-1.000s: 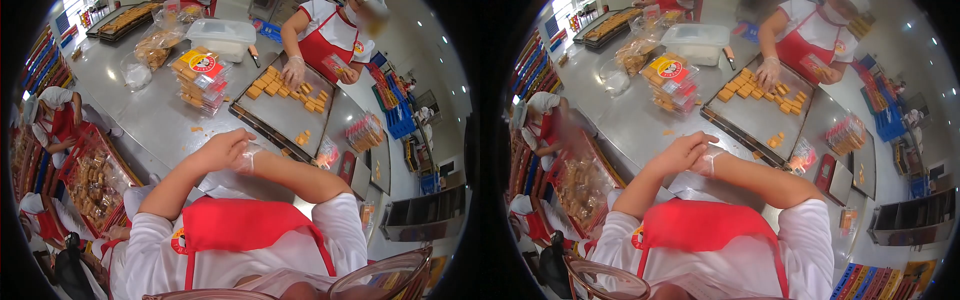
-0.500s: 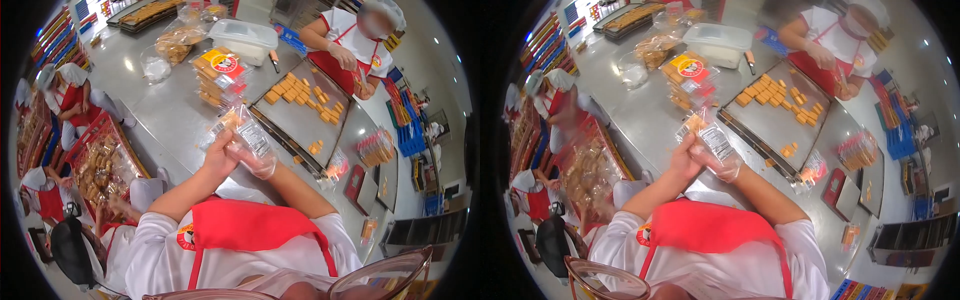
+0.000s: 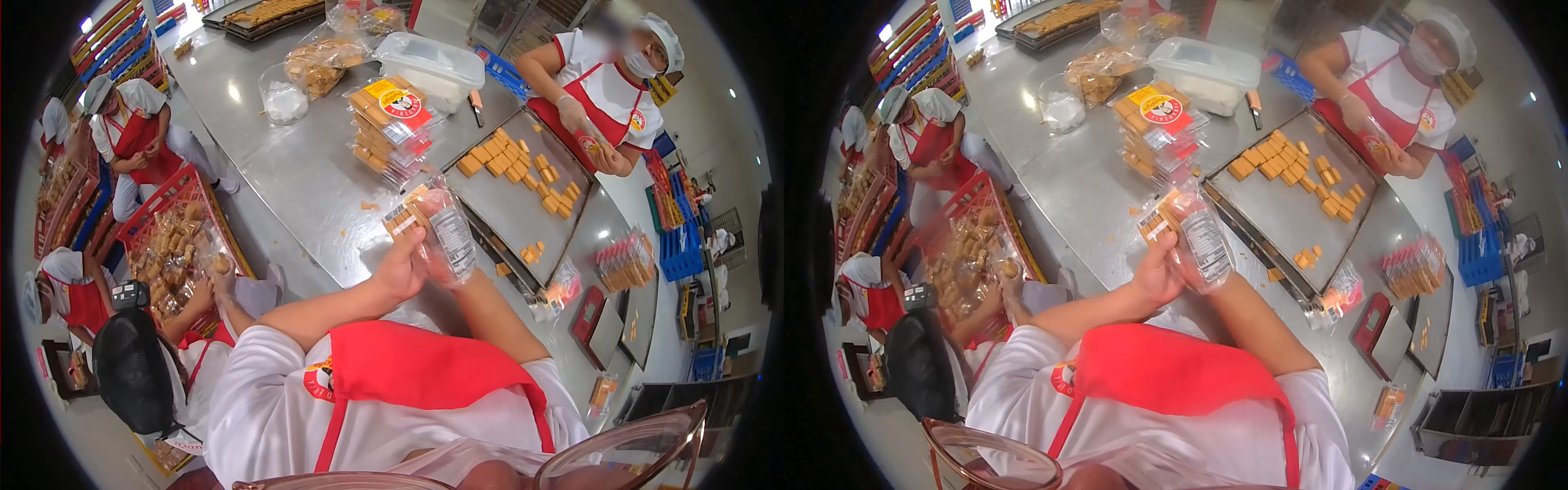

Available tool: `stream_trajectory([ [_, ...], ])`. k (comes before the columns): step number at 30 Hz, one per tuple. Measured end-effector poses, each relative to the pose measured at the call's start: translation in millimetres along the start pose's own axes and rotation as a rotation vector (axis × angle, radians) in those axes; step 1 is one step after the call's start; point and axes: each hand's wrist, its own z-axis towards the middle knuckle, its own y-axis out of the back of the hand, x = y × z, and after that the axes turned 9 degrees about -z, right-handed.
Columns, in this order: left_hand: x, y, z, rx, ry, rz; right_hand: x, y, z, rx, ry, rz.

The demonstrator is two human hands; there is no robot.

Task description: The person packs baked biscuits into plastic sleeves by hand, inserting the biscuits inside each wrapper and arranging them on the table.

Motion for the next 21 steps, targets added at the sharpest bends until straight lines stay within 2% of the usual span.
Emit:
stream_trajectory([
  [2, -2.5, 0.6, -2.0, 0.072, 0.028, 0.035, 6.0, 14.9, -5.9, 0.081, 0.546, -1.095],
  [5, -12.8, 0.7, -10.2, 0.170, 0.161, -0.014, 38.7, 10.7, -10.4, 0.280, 0.310, -0.919],
  [8, -24.3, 14.8, -15.0, 0.271, 0.354, -0.056, 9.2, 40.7, -21.3, 0.278, 0.189, -0.567],
  [9, -34.8, 8.0, -18.1, 0.279, 0.409, -0.047, 15.2, 40.0, -24.3, 0.312, 0.183, -0.646],
  [11, -55.1, 11.0, -19.0, 0.249, 0.500, 0.259, 32.7, 34.9, -29.8, 0.381, 0.174, -0.801],
  [13, -69.4, 24.5, -17.3, 0.162, 0.558, 0.856, 39.7, 37.1, -34.3, 0.454, 0.067, -0.899],
  [14, -64.3, 27.1, -20.5, 0.117, 0.503, 0.787, 40.7, 37.6, -38.3, 0.489, 0.009, -0.944],
  [17, -50.2, 28.6, -30.3, 0.007, 0.389, 0.753, 38.1, 34.7, -33.3, 0.430, -0.509, -0.703],
  [18, -46.5, 27.3, -32.7, -0.002, 0.380, 0.739, 27.8, 39.3, -31.2, 0.408, -0.358, -0.838],
  [20, -41.5, 24.1, -36.0, -0.020, 0.359, 0.708, 15.7, 44.7, -32.9, 0.382, -0.206, -0.728],
  [21, -41.3, 24.5, -35.8, -0.024, 0.346, 0.732, 14.6, 46.3, -33.7, 0.391, -0.238, -0.756],
])
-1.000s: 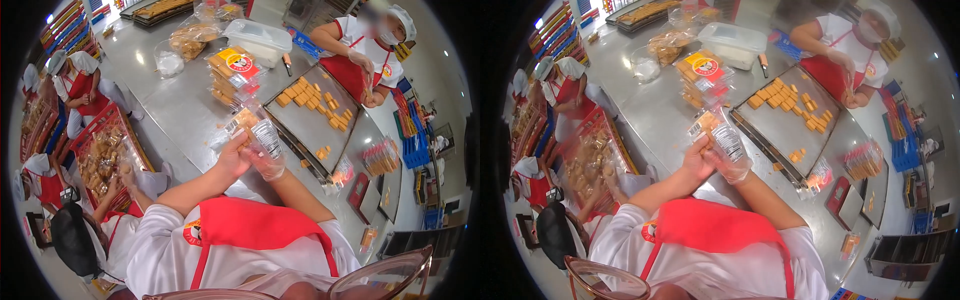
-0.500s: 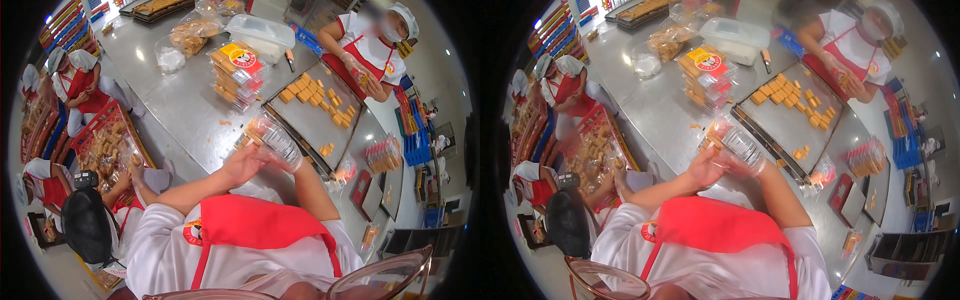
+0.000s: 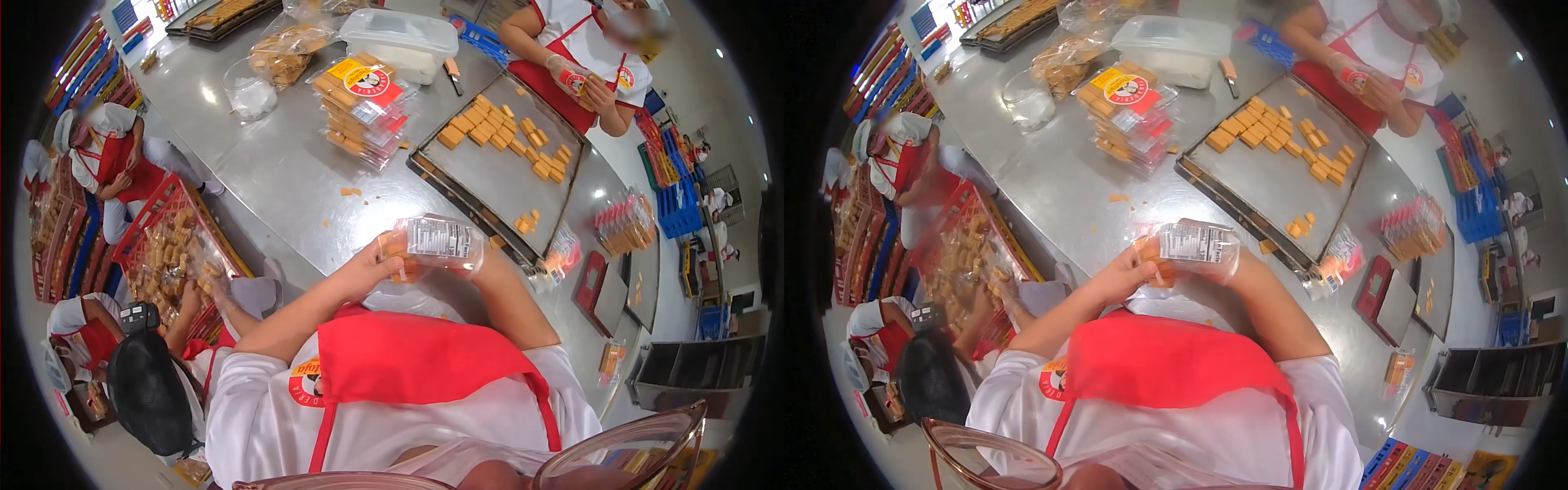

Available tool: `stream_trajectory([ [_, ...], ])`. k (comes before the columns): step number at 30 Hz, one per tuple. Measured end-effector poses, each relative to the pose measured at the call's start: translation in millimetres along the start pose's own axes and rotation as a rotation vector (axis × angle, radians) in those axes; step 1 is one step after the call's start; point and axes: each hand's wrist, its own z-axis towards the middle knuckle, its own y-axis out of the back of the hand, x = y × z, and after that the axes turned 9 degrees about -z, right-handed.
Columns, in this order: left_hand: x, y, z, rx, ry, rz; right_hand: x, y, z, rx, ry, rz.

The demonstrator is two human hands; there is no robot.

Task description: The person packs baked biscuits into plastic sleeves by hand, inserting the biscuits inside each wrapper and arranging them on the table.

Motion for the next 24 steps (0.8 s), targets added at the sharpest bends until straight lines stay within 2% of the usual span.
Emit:
stream_trajectory([
  [4, 1.4, -1.8, 2.7, -0.078, 0.008, 0.081, 16.8, 4.3, -2.9, 0.147, -0.244, -0.141],
  [5, 1.0, -2.7, 4.0, -0.102, 0.025, 0.104, 18.6, 5.9, -4.0, 0.134, -0.187, -0.081],
  [7, 7.2, 5.4, 8.8, -0.014, 0.036, 0.104, 24.1, 8.5, -6.4, 0.126, -0.216, 0.073],
  [8, 7.3, 7.2, 10.6, 0.031, 0.043, 0.102, 28.4, 8.0, -7.2, 0.134, -0.304, 0.170],
  [9, 6.7, 8.6, 12.1, 0.047, 0.061, 0.001, 33.3, 8.6, -7.5, 0.143, -0.391, 0.267],
  [11, 3.8, 10.5, 13.4, 0.073, 0.098, -0.202, 47.1, 11.3, -7.1, 0.192, -0.424, 0.144],
  [14, 8.4, 23.6, 15.8, 0.080, 0.118, -0.143, 40.8, 9.2, -6.4, 0.242, -0.352, 0.030],
  [15, 10.7, 24.3, 16.8, 0.053, 0.076, -0.046, -11.6, -8.0, -2.9, 0.223, -0.267, -0.077],
  [17, 14.3, 23.8, 19.4, 0.003, -0.005, 0.148, -30.4, -20.6, -3.4, 0.154, -0.168, -0.275],
  [19, 8.1, 23.1, 19.6, -0.015, -0.014, 0.191, 3.1, -17.4, -8.1, 0.058, -0.139, -0.461],
  [22, -4.3, 25.1, 16.2, -0.040, 0.001, 0.161, 21.7, -9.2, -8.5, 0.085, -0.137, -0.501],
  [24, -7.2, 27.3, 18.5, -0.069, -0.054, 0.050, 21.0, 11.0, -3.7, 0.026, 0.059, -0.479],
])
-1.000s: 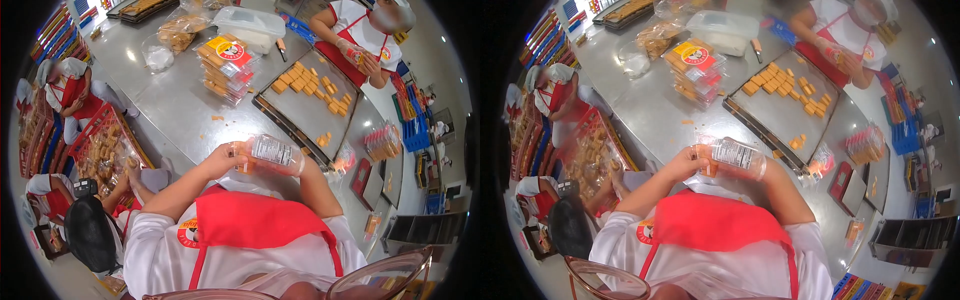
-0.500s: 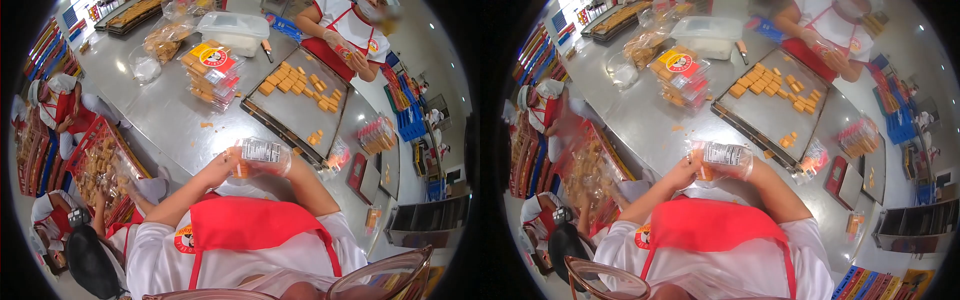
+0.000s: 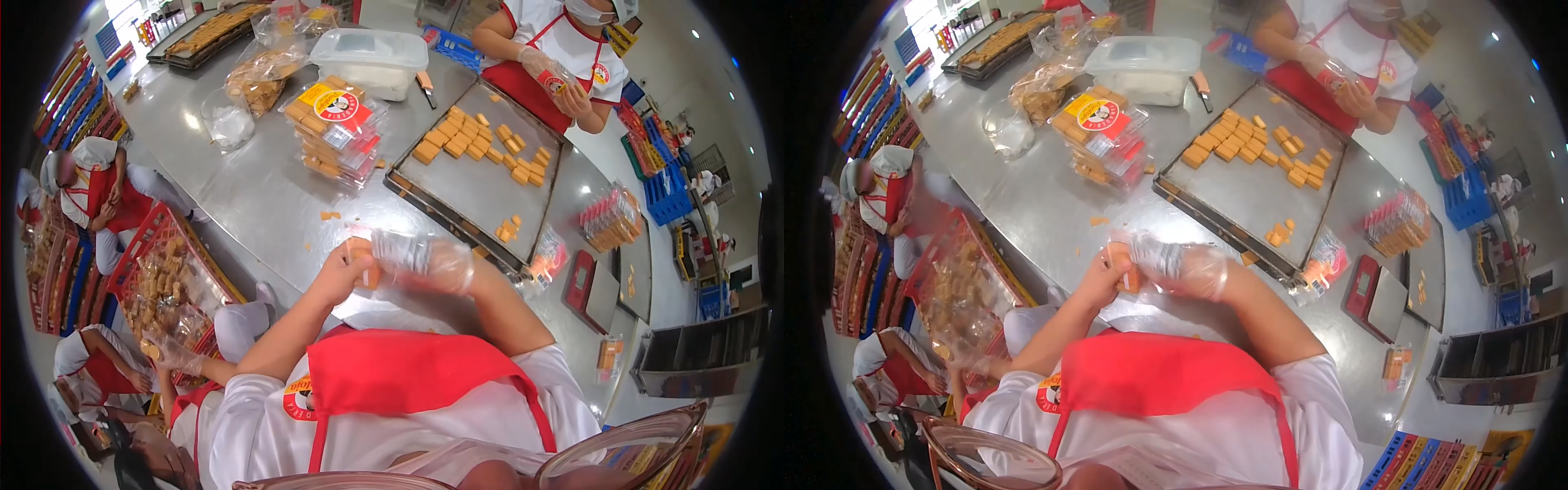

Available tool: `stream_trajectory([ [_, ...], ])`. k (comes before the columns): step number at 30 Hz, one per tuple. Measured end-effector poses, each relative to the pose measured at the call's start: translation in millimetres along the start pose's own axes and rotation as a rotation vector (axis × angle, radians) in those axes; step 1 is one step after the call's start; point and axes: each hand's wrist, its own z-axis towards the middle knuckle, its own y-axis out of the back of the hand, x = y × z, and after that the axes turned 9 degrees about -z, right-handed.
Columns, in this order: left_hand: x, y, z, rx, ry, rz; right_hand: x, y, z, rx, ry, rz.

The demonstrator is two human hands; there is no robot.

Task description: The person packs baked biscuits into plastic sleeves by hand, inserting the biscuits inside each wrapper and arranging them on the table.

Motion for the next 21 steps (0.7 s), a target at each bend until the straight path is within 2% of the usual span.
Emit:
stream_trajectory([
  [1, 1.3, 2.9, 3.8, -0.023, -0.063, -0.086, -9.2, 14.0, 2.8, -0.052, 0.092, 0.006],
  [2, 2.3, 5.2, 6.4, -0.046, -0.126, -0.172, -39.1, 18.9, 4.9, -0.112, 0.086, -0.151],
  [3, 1.5, 5.4, 8.9, -0.095, -0.127, -0.221, -30.4, 37.4, 4.6, -0.342, -0.018, -0.074],
  [5, -0.6, 4.6, 12.9, -0.127, -0.102, -0.225, -63.8, 57.4, 23.6, -0.458, -0.311, -0.216],
  [8, -1.0, 4.1, 15.3, -0.139, -0.080, -0.175, -107.7, 70.0, 49.3, -0.445, -0.329, -0.370],
  [11, 0.9, 5.4, 12.3, -0.094, -0.118, -0.165, -111.4, 62.9, 60.5, -0.281, -0.496, -0.600],
  [15, 3.1, 13.6, 10.5, 0.006, -0.142, -0.193, -127.0, 50.4, 55.4, -0.402, -0.430, -0.584],
  [17, 0.9, 4.4, 7.6, -0.054, -0.149, -0.192, -130.5, 46.7, 42.2, -0.537, -0.338, -0.600],
  [20, 3.8, 3.8, 9.1, -0.101, -0.150, -0.150, -138.3, 40.1, 35.8, -0.481, -0.624, -0.353],
  [21, 5.9, 4.9, 10.7, -0.103, -0.146, -0.126, -136.1, 43.5, 35.2, -0.464, -0.629, -0.336],
])
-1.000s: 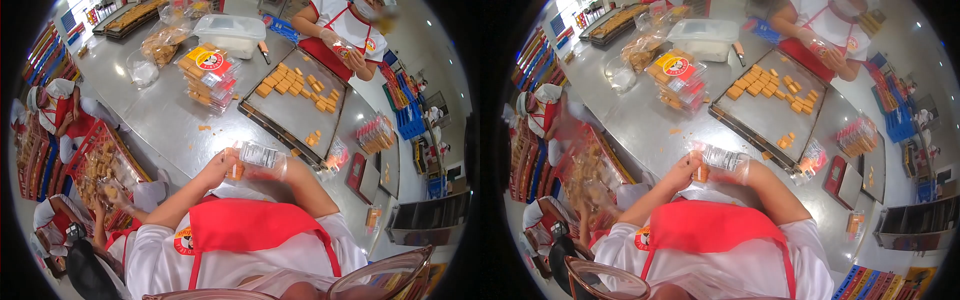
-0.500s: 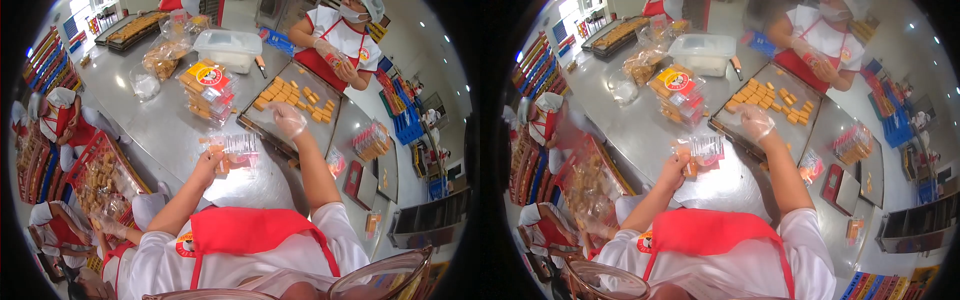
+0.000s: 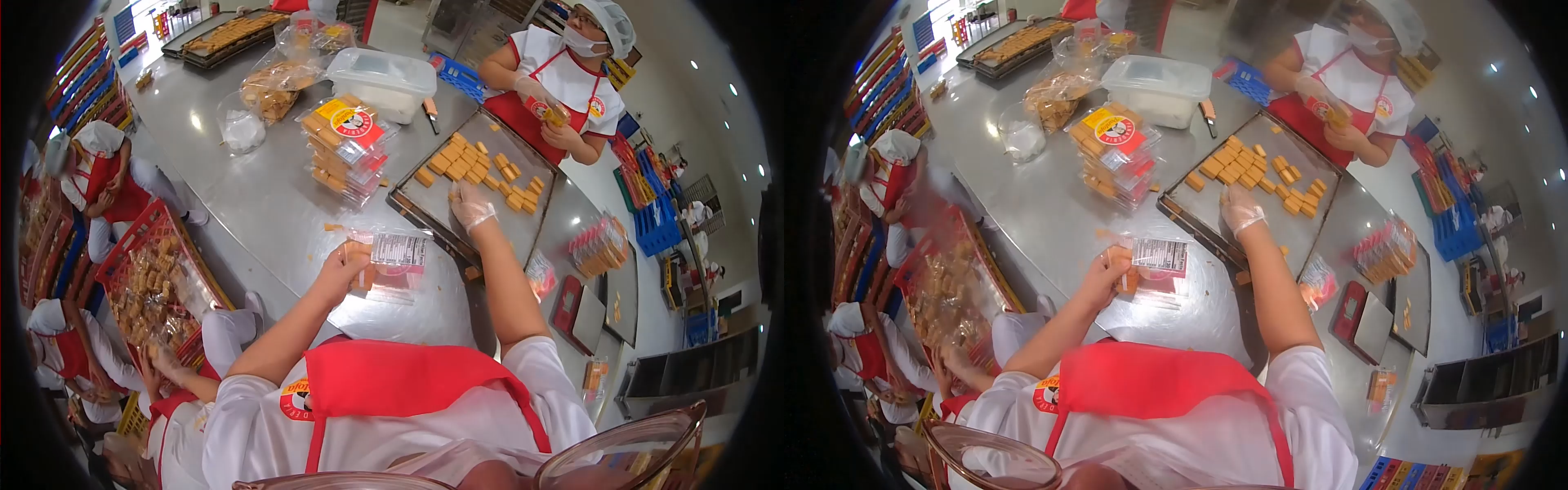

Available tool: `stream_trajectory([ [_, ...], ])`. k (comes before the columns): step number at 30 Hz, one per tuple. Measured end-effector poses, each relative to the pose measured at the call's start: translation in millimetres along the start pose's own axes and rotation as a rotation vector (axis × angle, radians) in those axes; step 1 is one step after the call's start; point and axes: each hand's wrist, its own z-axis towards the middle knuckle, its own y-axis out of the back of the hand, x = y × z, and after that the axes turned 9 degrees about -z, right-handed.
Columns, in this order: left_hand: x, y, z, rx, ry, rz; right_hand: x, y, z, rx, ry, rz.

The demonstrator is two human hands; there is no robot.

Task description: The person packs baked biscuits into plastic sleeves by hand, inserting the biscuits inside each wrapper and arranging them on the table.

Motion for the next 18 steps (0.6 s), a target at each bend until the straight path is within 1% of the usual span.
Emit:
stream_trajectory([
  [1, 1.4, 0.9, 1.6, -0.001, 0.006, 0.012, 0.9, 4.6, 2.0, 0.001, -0.039, 0.034],
  [3, 2.0, 2.4, 3.1, 0.001, 0.022, 0.045, 32.0, 28.4, 0.3, -0.002, -0.122, 0.111],
  [6, -0.4, -0.4, 1.8, 0.002, 0.033, 0.066, 38.7, 3.4, 22.1, -0.225, 0.111, 0.121],
  [9, -4.6, -4.1, -1.1, 0.028, 0.045, 0.051, 45.0, -20.2, 28.5, -0.045, 0.070, 0.039],
  [10, -6.4, -5.3, -2.3, 0.038, 0.041, 0.061, 42.1, -21.9, 30.1, -0.046, 0.093, -0.016],
  [13, -5.5, -3.4, -4.7, 0.062, 0.021, 0.080, 39.3, -5.0, 32.1, 0.021, 0.025, -0.073],
  [14, -2.6, -0.1, -3.1, 0.077, 0.019, 0.092, 30.0, -4.5, 36.2, -0.054, 0.040, 0.038],
  [17, -3.0, -0.1, -1.4, 0.084, 0.049, 0.138, 11.7, -6.1, 57.8, -0.298, 0.024, 0.032],
  [18, -3.9, -1.3, -0.5, 0.081, 0.066, 0.159, 9.7, -5.7, 60.6, -0.229, 0.015, -0.022],
])
